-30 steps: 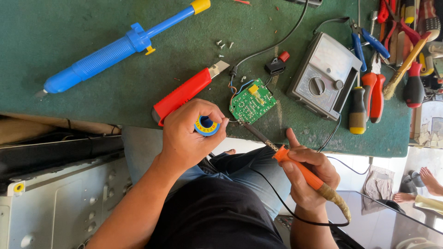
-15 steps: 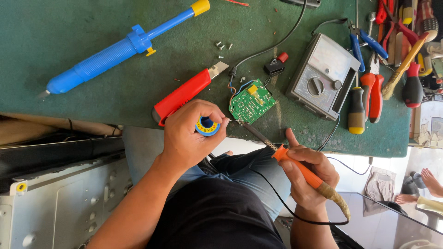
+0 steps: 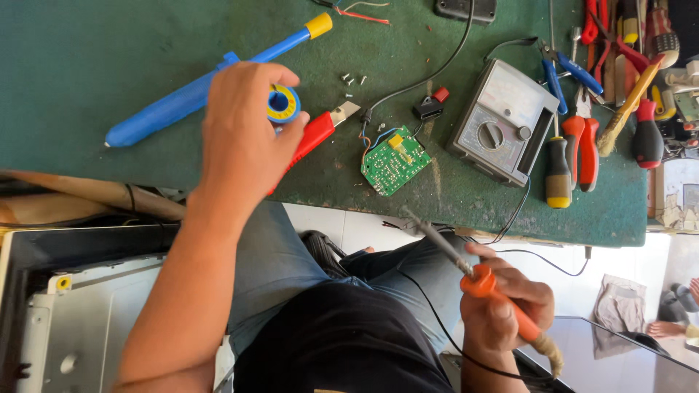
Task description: The person solders a green circuit board using a soldering iron and solder wire. They then use a blue and yellow desoldering pump to remove solder from the board and handle small wires and components on the workbench.
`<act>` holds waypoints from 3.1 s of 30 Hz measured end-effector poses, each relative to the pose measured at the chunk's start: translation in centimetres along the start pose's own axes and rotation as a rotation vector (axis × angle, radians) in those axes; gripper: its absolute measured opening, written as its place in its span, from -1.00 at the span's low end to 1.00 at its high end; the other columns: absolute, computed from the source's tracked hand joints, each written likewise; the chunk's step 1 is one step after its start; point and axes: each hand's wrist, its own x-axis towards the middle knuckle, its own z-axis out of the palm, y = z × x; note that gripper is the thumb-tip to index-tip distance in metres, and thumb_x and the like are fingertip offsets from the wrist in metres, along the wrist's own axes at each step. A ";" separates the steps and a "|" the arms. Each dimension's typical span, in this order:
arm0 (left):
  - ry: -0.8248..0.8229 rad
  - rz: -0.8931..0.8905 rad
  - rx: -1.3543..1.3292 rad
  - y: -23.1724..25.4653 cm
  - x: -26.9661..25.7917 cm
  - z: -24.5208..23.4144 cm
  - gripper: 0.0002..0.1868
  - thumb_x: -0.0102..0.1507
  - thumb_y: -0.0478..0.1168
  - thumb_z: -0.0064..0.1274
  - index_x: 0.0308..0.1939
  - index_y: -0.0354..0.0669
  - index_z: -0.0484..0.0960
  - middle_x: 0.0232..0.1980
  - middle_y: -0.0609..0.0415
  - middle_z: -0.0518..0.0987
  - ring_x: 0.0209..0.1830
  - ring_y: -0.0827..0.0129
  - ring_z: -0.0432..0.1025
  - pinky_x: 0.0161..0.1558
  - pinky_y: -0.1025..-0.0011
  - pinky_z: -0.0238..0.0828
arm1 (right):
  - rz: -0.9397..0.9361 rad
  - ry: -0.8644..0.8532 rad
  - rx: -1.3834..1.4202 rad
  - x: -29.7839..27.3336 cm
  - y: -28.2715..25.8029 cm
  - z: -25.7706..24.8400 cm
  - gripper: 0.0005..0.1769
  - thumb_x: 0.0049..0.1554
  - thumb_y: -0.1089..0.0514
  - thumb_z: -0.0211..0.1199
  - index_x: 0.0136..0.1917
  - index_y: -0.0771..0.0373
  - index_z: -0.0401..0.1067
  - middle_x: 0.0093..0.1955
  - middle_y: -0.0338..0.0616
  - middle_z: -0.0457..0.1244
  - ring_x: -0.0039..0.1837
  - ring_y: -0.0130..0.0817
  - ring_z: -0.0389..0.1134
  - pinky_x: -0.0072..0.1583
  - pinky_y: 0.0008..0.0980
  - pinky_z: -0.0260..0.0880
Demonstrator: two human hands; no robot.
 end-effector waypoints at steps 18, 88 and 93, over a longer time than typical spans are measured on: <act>-0.072 -0.055 0.353 -7.3 -0.5 -4.2 -0.41 0.33 -0.41 0.33 0.41 -0.43 0.50 0.14 -0.32 0.59 0.13 -0.23 0.43 0.14 -0.09 0.34 | 1.002 0.473 0.784 -0.8 -0.1 -1.8 -0.61 0.37 -0.04 0.16 -0.26 0.12 0.42 -0.42 -0.38 0.19 -0.38 -0.52 0.16 0.00 -0.27 0.33; 0.196 -0.141 -1.275 10.0 -3.7 0.4 -0.32 0.52 0.35 0.04 0.38 -0.08 0.27 -0.16 -0.08 0.41 -0.19 0.23 0.31 0.07 0.17 0.42 | 0.358 0.098 0.081 3.9 2.8 1.2 -0.80 0.21 0.17 0.35 -0.04 0.20 0.33 -0.38 -0.01 0.30 -0.23 -0.21 0.44 0.46 0.46 0.51; 0.203 -0.069 -1.158 9.8 -3.3 1.3 -0.32 0.55 0.36 -0.03 0.45 0.00 0.15 -0.09 -0.06 0.47 -0.16 0.24 0.38 0.05 0.18 0.53 | 0.267 0.070 -0.030 4.1 2.2 2.5 -0.81 0.28 0.15 0.30 -0.07 0.24 0.34 -0.37 -0.08 0.23 -0.29 -0.39 0.35 0.49 0.42 0.54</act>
